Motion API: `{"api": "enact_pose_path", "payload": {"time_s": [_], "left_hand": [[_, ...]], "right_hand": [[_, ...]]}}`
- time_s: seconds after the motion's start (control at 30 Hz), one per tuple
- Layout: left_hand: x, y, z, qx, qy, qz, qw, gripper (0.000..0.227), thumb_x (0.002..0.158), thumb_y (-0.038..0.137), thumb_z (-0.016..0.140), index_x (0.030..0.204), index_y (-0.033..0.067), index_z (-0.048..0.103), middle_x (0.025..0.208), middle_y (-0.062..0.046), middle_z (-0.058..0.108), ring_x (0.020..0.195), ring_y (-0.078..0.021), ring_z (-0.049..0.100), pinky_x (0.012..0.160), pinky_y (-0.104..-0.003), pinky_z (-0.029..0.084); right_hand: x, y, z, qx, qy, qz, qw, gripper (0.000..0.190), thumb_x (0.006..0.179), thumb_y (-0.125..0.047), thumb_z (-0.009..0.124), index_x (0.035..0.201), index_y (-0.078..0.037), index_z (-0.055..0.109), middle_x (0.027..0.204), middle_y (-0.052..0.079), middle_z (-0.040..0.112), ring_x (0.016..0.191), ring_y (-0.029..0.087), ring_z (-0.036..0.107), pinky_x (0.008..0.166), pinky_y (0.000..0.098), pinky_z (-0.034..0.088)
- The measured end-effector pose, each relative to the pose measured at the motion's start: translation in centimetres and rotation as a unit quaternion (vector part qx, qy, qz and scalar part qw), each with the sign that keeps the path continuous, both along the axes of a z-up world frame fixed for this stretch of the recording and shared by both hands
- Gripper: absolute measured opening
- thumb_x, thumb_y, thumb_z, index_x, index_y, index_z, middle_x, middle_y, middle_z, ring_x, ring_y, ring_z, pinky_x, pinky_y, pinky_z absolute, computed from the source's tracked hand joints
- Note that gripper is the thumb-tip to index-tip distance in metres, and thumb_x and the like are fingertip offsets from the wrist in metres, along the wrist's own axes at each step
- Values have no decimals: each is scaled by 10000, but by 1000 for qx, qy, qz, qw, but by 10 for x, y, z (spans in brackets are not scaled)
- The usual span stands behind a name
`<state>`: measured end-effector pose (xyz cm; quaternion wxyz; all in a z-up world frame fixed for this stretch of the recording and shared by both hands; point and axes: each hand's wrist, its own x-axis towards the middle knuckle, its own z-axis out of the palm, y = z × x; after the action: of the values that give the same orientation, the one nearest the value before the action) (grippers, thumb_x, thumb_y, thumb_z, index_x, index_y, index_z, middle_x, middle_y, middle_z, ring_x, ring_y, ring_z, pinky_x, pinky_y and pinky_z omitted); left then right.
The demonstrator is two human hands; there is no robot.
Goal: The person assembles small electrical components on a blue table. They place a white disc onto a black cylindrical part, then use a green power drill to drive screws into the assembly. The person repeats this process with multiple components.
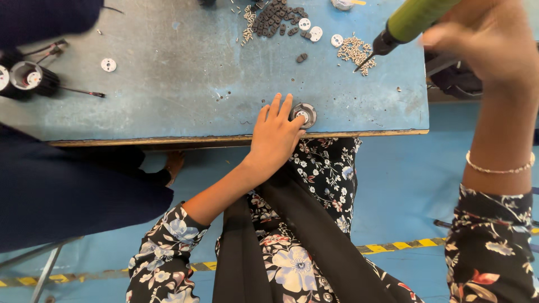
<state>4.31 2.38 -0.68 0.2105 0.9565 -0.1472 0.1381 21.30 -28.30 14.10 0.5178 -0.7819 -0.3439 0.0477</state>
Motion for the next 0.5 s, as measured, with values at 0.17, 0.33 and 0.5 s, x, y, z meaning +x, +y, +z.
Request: {"api": "enact_pose_path", "payload": {"time_s": [0.17,0.33,0.5], "left_hand": [[-2,5,-2,8,-1,-10,1000,330,875,244,742,1180,147,662,1460,-217,527,1383,-428,448,1092,-516,375],[-4,4,-6,17,-11,1,1000,315,886,189,721,1197,165,673,1463,-196,537,1372,-436,454,1092,-513,382],[2,2,-4,58,-10,5,998,281,883,171,724,1162,154,691,1465,-196,551,1379,-427,469,1096,-504,393]], "right_hand": [[13,34,-22,235,-20,44,971,246,1183,-207,596,1100,24,571,942,95,592,848,249,629,808,337,543],[-10,75,-20,269,-69,11,961,504,1233,-411,500,1019,45,479,792,183,532,633,338,567,604,416,479],[-65,97,-9,354,24,20,935,522,1115,-494,482,974,9,473,788,198,467,546,321,487,587,417,441]]}}
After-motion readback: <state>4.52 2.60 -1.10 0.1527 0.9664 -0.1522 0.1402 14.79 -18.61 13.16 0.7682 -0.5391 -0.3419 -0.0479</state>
